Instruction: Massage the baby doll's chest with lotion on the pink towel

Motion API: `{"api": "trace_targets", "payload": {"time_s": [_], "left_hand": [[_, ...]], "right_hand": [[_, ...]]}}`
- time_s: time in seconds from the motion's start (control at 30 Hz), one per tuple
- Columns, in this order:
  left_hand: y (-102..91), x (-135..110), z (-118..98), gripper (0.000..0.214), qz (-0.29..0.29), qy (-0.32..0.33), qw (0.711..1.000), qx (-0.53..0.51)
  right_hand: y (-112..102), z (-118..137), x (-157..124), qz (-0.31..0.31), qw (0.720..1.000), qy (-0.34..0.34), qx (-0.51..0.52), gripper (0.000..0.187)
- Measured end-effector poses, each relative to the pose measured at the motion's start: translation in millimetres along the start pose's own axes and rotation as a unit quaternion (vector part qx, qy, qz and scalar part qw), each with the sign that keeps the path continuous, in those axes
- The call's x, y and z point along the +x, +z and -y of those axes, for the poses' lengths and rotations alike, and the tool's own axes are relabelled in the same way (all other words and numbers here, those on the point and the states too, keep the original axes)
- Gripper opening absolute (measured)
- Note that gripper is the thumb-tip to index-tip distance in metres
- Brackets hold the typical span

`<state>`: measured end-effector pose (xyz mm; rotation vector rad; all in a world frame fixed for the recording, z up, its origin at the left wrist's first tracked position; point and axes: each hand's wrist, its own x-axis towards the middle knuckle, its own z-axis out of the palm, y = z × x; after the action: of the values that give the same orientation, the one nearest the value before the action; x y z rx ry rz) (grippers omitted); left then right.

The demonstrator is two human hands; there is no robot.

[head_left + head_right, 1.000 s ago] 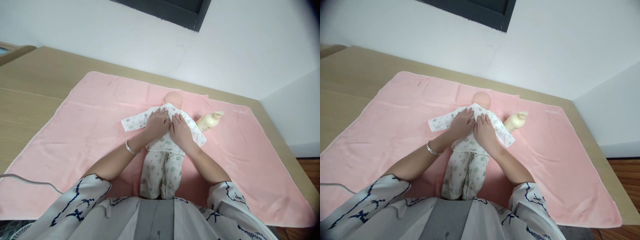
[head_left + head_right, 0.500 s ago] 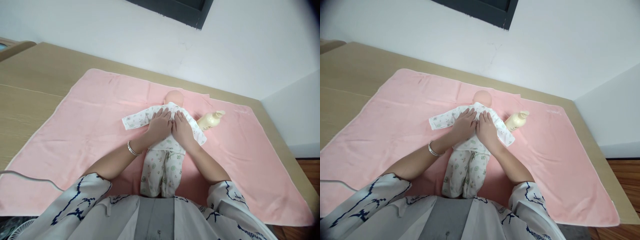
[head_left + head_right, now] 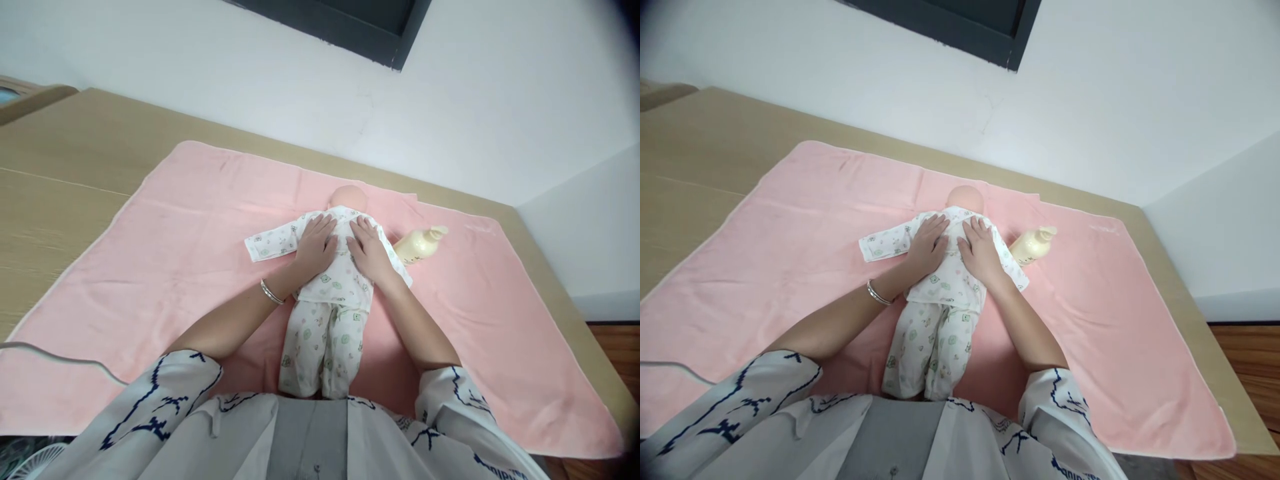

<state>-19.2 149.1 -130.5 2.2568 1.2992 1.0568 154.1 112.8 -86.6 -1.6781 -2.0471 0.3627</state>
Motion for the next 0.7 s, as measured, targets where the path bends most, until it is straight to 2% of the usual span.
{"api": "trace_targets", "payload": {"time_s": [0.13, 0.17, 0.33, 0.53, 0.7], "left_hand": [[1.5, -3, 2, 0.049, -0.019, -0.008, 1.000, -0.019], [2.0, -4, 3, 0.050, -0.023, -0.010, 0.999, -0.021], [3.8, -7, 3, 0.055, -0.028, -0.018, 0.999, -0.022], [5.8, -8, 5, 0.057, -0.031, -0.013, 0.999, -0.023], [8.4, -8, 8, 0.056, -0.055, -0.005, 0.998, -0.023]], "right_hand": [[2, 11, -9, -0.097, 0.995, -0.032, -0.019, 0.055], [5, 13, -10, -0.102, 0.994, -0.036, -0.030, 0.054], [14, 15, -9, -0.006, 0.999, -0.030, -0.045, 0.053], [3, 24, -18, -0.079, 0.994, -0.065, -0.042, 0.058], [24, 23, -14, -0.009, 0.995, -0.038, -0.093, 0.052]]}}
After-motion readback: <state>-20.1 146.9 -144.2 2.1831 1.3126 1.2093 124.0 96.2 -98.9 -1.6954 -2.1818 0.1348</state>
